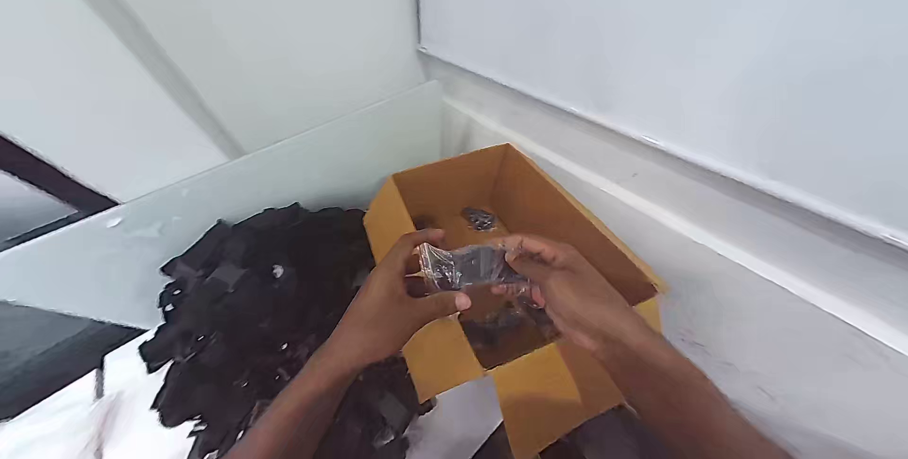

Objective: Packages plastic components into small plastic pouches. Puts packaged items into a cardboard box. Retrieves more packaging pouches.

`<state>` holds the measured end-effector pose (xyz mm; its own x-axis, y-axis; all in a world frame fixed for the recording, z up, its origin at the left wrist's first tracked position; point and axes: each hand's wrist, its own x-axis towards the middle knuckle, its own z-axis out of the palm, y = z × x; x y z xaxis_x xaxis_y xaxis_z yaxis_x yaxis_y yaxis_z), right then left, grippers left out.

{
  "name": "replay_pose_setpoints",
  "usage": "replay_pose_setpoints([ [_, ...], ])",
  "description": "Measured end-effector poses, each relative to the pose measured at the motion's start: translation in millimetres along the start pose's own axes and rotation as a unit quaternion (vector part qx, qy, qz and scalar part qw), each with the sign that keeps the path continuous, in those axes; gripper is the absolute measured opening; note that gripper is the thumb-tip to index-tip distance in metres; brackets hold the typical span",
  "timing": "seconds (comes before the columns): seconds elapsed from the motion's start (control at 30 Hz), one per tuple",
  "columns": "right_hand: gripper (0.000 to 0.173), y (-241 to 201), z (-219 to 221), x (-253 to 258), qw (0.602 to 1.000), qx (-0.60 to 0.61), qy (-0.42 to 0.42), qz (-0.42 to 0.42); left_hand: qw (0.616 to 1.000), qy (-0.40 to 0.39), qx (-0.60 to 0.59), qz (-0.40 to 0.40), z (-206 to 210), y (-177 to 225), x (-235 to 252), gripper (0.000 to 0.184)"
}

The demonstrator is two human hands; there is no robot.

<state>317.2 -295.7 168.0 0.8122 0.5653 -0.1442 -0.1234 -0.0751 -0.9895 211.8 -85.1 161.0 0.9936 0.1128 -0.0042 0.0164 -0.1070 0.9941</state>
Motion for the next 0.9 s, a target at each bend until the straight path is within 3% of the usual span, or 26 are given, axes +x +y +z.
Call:
replay_pose_setpoints([
  [0.07,0.029,9.5,38.2,-19.0,0.998,0.043,-0.002,-0.037,0.992,0.095,-0.05,0.067,-14.8,-8.5,-42.3,0.065],
  [0.17,0.032,33.0,95.8,-36.7,0.994,0.045,-0.011,-0.1,0.973,0.186,-0.063,0.123,-35.5,-27.2,-97.1,0.033],
  [0.3,0.033,73.7,162.7,-38.0,0.993,0.013,-0.023,-0.116,0.961,0.267,0.003,0.067,-64.9,-47.1,-155.2,0.024],
  [0.43,0.029,97.6,211.5,-32.5,0.995,0.049,-0.078,-0.02,0.925,0.336,0.174,0.03,-92.5,-70.4,-194.4,0.018],
  [0.63,0.023,113.2,263.4,-18.2,0.979,0.031,-0.196,0.044,0.926,0.372,0.031,-0.045,-106.9,-53.7,-225.9,0.007],
  [0.77,0.026,113.7,282.9,-10.7,0.97,-0.074,-0.225,-0.049,0.904,0.422,-0.063,-0.015,-113.2,-54.9,-241.9,0.004],
  [0.9,0.025,99.2,293.7,-19.6,0.952,-0.065,-0.174,-0.243,0.884,0.458,-0.095,0.001,-117.1,-60.9,-251.8,0.007],
])
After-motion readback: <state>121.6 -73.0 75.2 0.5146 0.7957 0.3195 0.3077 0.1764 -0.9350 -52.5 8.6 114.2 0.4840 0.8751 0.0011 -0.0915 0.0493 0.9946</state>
